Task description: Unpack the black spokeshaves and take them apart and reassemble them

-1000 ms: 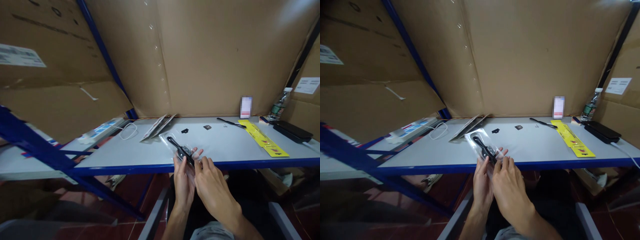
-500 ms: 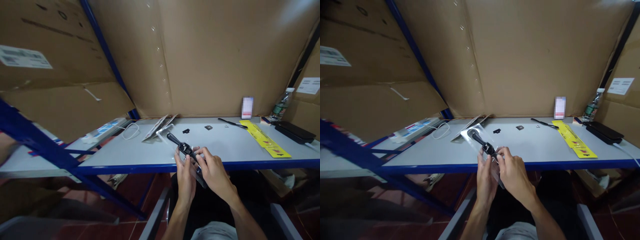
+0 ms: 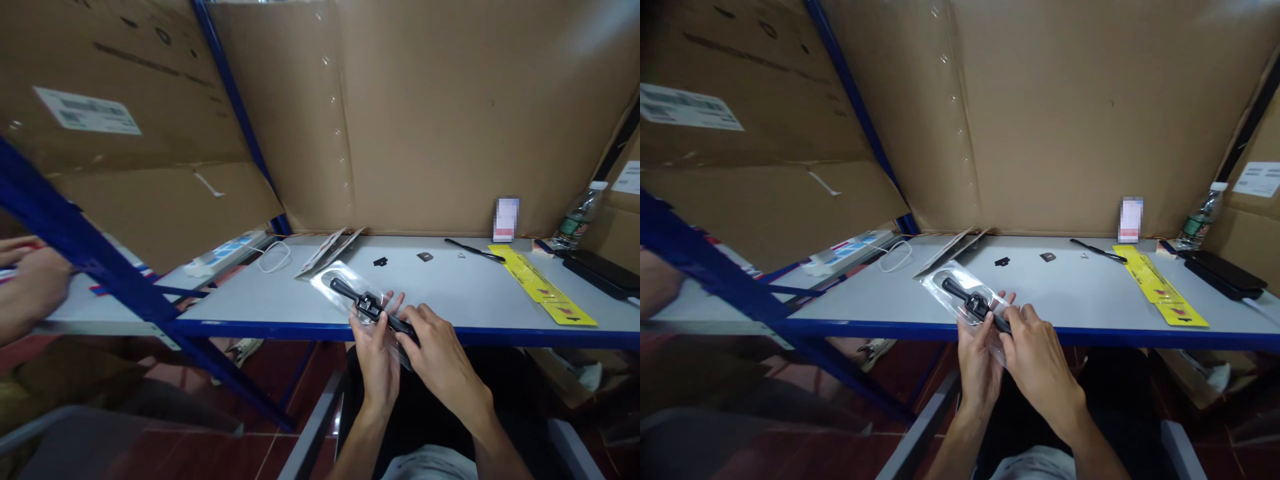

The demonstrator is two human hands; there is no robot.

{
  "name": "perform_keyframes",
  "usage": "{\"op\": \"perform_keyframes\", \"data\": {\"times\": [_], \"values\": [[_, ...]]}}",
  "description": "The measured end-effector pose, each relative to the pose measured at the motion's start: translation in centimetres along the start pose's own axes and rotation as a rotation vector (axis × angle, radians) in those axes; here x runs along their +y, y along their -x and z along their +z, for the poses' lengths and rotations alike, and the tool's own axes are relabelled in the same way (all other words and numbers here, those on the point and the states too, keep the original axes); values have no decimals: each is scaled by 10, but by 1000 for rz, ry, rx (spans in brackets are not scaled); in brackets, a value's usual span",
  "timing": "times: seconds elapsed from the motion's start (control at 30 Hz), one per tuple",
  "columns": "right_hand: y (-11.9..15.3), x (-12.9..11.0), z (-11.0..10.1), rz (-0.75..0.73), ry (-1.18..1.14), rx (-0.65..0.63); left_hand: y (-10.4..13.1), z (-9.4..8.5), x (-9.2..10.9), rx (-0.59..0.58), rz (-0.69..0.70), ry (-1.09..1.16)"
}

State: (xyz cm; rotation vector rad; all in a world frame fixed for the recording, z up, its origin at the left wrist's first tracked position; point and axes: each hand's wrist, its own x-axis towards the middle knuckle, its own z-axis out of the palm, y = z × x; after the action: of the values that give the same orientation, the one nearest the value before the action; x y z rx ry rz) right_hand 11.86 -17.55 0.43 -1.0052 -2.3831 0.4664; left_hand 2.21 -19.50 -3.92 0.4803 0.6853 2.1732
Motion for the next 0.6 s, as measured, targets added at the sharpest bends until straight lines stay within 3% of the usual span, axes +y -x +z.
{"op": "perform_keyframes", "data": {"times": [0.13,0.37,0.6], "values": [[1,-6,9,0,27,-33,0,-2,-2,5,6,-8],[-19,6,17,-61,-554,-59,0,3,1,32,91,-20],[-2,-11,23,-106,-219,34,-1,3,8,50,65,-1]]}}
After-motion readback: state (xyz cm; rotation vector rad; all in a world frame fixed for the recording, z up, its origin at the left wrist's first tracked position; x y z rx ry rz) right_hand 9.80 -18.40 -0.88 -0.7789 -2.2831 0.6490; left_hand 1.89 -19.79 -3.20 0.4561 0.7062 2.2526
